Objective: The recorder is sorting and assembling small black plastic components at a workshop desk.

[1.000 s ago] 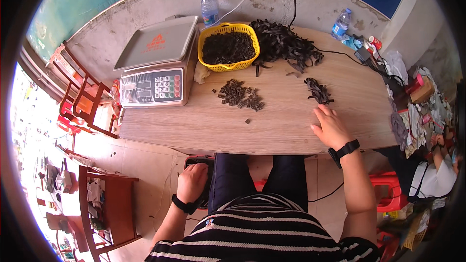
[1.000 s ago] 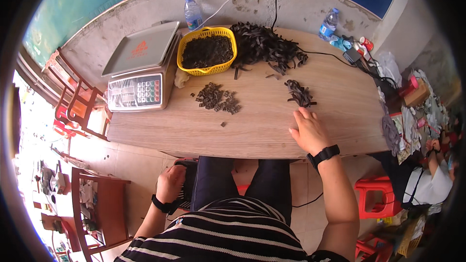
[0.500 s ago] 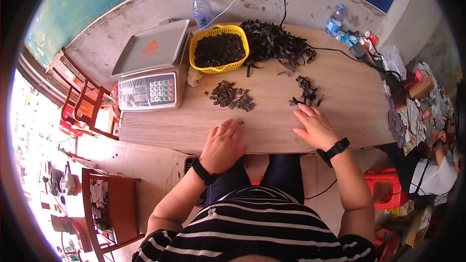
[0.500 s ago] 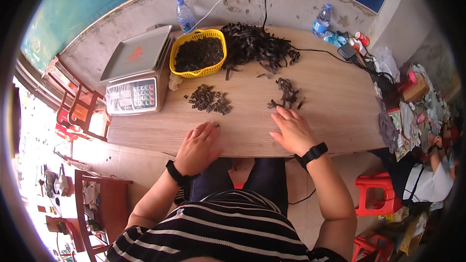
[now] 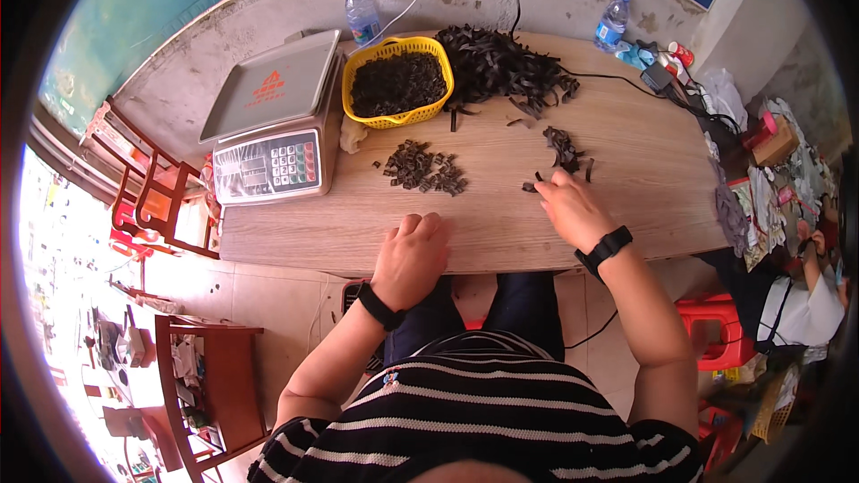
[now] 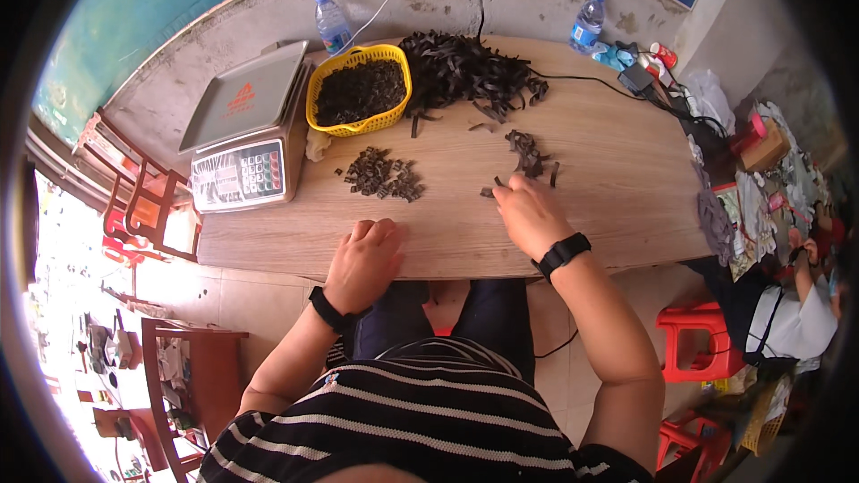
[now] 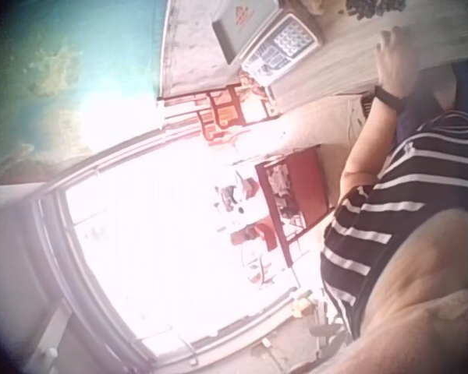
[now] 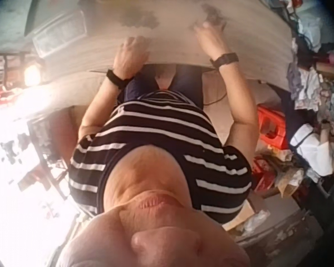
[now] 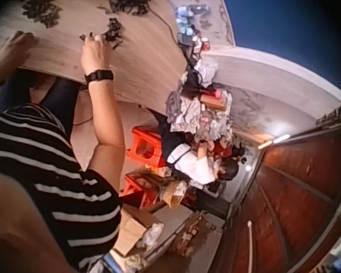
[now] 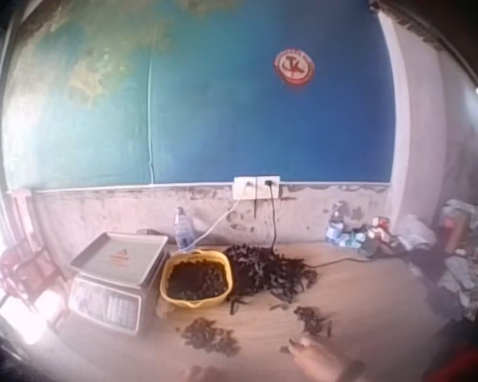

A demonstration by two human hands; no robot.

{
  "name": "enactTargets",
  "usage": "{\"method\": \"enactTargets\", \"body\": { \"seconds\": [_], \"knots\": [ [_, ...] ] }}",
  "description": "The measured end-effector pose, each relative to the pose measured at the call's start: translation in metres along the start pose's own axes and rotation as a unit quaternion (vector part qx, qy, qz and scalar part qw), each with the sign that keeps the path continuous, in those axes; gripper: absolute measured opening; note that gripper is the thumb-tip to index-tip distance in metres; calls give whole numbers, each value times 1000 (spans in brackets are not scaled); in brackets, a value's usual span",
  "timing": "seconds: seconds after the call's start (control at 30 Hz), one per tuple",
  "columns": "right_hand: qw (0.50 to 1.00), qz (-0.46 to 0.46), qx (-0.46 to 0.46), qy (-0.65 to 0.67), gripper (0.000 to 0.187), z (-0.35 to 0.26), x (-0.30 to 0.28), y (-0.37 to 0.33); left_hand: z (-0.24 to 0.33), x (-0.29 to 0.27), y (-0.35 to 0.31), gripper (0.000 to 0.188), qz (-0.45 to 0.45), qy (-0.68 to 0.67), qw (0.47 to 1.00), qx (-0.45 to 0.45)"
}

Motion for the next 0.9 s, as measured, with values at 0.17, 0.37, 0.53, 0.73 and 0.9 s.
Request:
{"method": "enactTargets", "body": {
  "seconds": [0.17, 0.37, 0.53, 0.73, 0.9],
  "knots": [
    [990, 131, -31, 50, 4, 2, -23, -7, -9, -3, 5, 38, 47, -51, 998, -2],
    [992, 99, -62, 44, 5, -12, -7, 1, -5, 3, 16, 32, 41, -18, 999, -8],
    [995, 57, -61, 57, 7, -28, 4, 0, -7, 7, 23, 21, 36, -10, 999, -13],
    [989, 111, -92, 35, 10, -26, 10, 6, -10, 17, 32, 12, 33, -16, 999, -12],
    [964, 130, -61, 223, 9, -35, -7, -5, -17, 21, 30, 16, 44, -57, 997, -31]
  ]
}}
Point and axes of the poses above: each hand's wrist, its own y-axis towards the middle knuckle, its own x-axis out of the palm, z = x × y, the point moved 5 cm from there along y, towards the middle knuckle, and after that the axes turned 14 degrees about y, right-handed, at the moved point
